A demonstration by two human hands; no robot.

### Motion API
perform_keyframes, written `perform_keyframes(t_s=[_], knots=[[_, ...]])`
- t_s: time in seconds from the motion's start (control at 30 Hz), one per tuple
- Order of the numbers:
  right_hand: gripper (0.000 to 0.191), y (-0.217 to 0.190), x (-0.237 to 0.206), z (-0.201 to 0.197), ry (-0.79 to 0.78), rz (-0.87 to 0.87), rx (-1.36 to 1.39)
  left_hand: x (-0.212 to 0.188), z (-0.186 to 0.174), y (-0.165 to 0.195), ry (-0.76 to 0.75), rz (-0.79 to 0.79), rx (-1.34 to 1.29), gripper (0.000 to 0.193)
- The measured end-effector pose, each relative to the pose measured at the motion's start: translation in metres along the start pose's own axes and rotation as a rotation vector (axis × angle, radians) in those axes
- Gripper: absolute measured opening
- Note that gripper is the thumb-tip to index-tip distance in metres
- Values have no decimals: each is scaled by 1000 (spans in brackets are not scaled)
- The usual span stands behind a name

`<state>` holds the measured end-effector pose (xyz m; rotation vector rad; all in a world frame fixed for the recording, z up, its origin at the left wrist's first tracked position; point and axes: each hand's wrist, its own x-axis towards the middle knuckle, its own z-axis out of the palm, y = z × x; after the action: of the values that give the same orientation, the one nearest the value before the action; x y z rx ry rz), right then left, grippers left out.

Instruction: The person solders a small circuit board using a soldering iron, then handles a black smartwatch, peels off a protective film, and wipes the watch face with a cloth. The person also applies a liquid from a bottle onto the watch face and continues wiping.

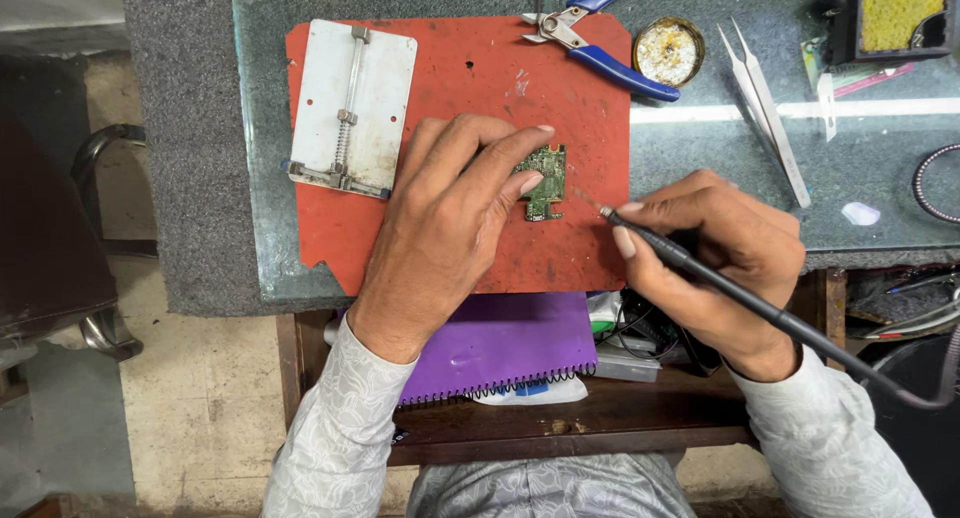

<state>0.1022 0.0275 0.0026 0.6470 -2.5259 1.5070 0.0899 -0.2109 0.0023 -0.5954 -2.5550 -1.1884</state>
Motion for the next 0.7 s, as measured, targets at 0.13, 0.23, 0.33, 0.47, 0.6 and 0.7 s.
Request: perform_keyframes(t_s=[0.13,0.23,0.33,0.47,0.6,0.7], knots=[[15,4,1,7,-43,-28,-39,-2,1,-6,3,-3,4,32],[15,7,3,9,-40,-44,-56,-1,3,-9,2,2,4,32],[15,9,5,7,-27,-53,-85,2,5,-9,-5,-2,14,32],[16,8,7,4,24,-3,-97,6,6,-7,-6,-5,7,30],[15,9,9,4,-11,-58,-89,7,5,-7,-8,-10,19,31],[16,9,10,6,-13,-68,-93,9,4,-8,-13,-14,18,31]])
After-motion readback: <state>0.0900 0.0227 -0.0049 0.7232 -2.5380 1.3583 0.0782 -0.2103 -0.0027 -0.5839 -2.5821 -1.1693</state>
